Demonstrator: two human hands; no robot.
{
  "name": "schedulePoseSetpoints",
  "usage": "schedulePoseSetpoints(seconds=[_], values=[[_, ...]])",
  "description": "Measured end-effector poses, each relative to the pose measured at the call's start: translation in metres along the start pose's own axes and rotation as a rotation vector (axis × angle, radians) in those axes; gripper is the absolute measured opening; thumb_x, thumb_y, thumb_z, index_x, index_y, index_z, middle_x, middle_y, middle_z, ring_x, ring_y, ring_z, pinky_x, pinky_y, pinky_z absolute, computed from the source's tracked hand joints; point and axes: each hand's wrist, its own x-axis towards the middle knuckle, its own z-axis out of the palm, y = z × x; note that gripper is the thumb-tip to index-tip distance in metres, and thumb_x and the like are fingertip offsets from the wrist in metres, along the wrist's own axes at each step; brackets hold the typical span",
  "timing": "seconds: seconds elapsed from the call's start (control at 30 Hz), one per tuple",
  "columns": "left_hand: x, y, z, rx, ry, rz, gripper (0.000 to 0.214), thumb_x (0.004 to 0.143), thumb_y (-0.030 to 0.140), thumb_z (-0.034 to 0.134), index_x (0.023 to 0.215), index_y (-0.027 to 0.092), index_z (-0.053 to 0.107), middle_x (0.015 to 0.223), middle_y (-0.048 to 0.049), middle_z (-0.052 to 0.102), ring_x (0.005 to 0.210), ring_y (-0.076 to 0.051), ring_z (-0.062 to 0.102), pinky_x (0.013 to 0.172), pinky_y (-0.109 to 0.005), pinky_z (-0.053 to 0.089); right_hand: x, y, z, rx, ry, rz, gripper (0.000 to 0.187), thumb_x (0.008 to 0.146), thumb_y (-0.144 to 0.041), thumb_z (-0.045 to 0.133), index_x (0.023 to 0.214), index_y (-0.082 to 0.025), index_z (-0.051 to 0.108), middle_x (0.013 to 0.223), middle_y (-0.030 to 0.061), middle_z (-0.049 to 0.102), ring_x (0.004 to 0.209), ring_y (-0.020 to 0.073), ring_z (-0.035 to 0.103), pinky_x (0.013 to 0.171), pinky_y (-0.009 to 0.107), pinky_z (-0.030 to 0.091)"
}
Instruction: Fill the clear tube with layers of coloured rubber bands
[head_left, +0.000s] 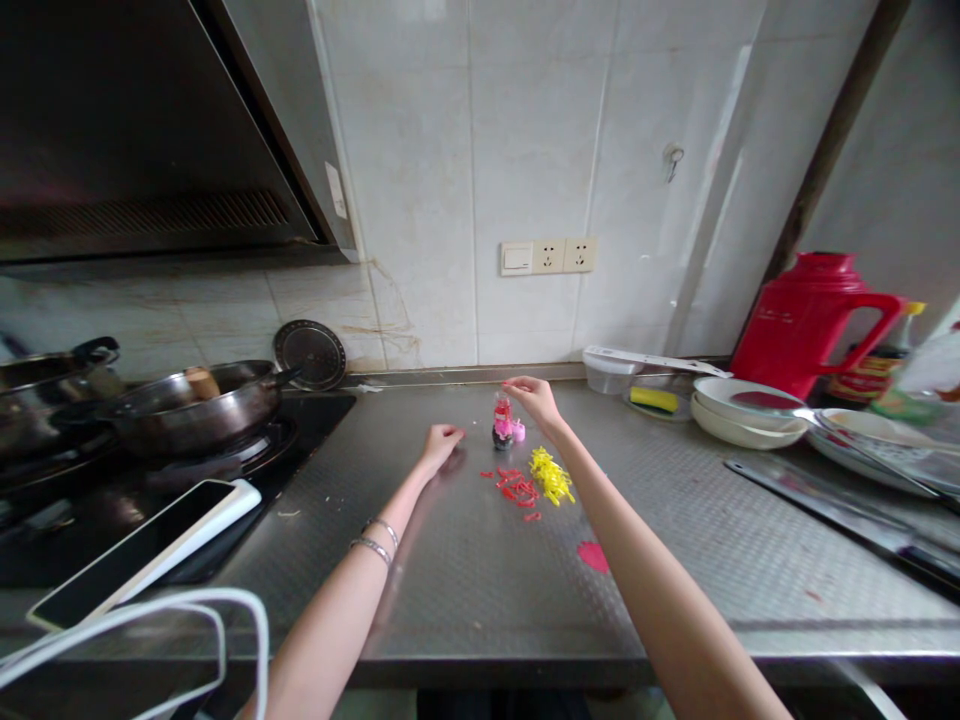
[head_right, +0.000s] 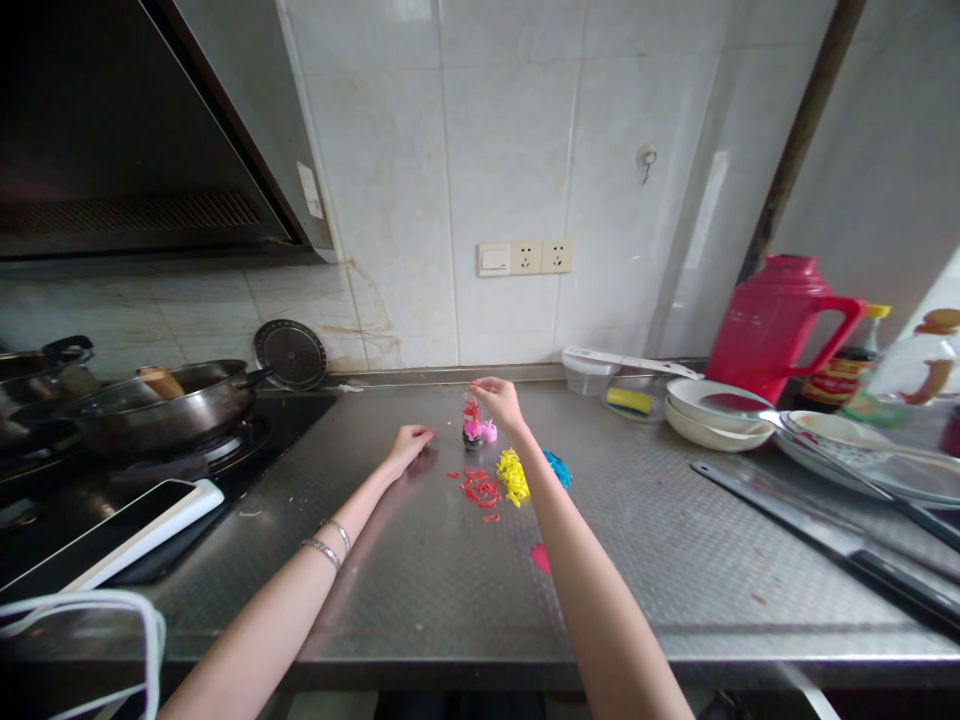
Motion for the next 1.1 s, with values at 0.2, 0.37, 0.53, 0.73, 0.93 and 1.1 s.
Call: schedulePoseSetpoints(seconds=[0.2,0.37,0.53,0.73,0.93,1.1], values=[[-0.003,0.006,0.000,0.038,-0.036,-0.028,0.024,0.065,0.033,0.055,0.063,0.010,0.063,0.053,0.0001,0.055,0.050,-0.009,0.045,0.049,-0.020,0.030,-0.008,0.001,-0.005,-0.010,-0.022,0.026,0.026,0.063,-0.035,0.060,0.074,-0.013,0.068,0.083,0.0080,0.068,0.075,0.0169,0.059,0.068,0.027,0.043],[-0.010,0.028,-0.005,0.121,-0.218,-0.076,0.023,0.063,0.030,0.059,0.069,0.010,0.066,0.052,-0.0006,0.056,0.045,-0.008,0.043,0.045,-0.020,0.029,-0.017,0.000,-0.017,-0.024,-0.010,0.038,0.031,0.065,-0.037,0.058,0.082,-0.013,0.068,0.085,0.0080,0.068,0.077,0.0174,0.059,0.066,0.026,0.043],[-0.016,0.055,-0.014,0.258,-0.567,-0.021,0.026,0.058,0.035,0.065,0.069,0.010,0.068,0.054,-0.0022,0.060,0.043,-0.008,0.043,0.044,-0.020,0.031,-0.026,0.006,-0.034,-0.066,-0.009,0.049,0.032,0.067,-0.038,0.057,0.082,-0.013,0.068,0.085,0.0084,0.068,0.078,0.0183,0.059,0.062,0.026,0.044],[-0.020,0.062,-0.013,0.325,-0.773,-0.017,0.024,0.052,0.029,0.070,0.070,0.014,0.069,0.056,-0.0016,0.062,0.046,-0.010,0.049,0.047,-0.020,0.035,-0.038,0.020,-0.044,-0.089,0.003,0.088,0.033,0.067,-0.039,0.056,0.081,-0.011,0.068,0.083,0.0094,0.068,0.076,0.0183,0.059,0.058,0.025,0.043],[-0.025,0.063,-0.002,0.433,-0.740,0.070,0.014,0.059,0.024,0.062,0.064,0.013,0.068,0.053,-0.0013,0.060,0.044,-0.010,0.046,0.045,-0.021,0.032,-0.043,0.026,-0.048,-0.087,-0.013,0.097,0.035,0.067,-0.038,0.055,0.083,-0.010,0.068,0.082,0.0103,0.067,0.073,0.0176,0.058,0.056,0.024,0.043],[-0.027,0.063,0.006,0.430,-0.676,0.149,0.016,0.061,0.023,0.059,0.065,0.012,0.068,0.057,-0.0026,0.063,0.050,-0.010,0.049,0.049,-0.020,0.034,-0.044,0.027,-0.050,-0.088,-0.004,0.113,0.035,0.066,-0.040,0.055,0.082,-0.011,0.068,0.078,0.0085,0.067,0.067,0.0160,0.057,0.052,0.023,0.042]])
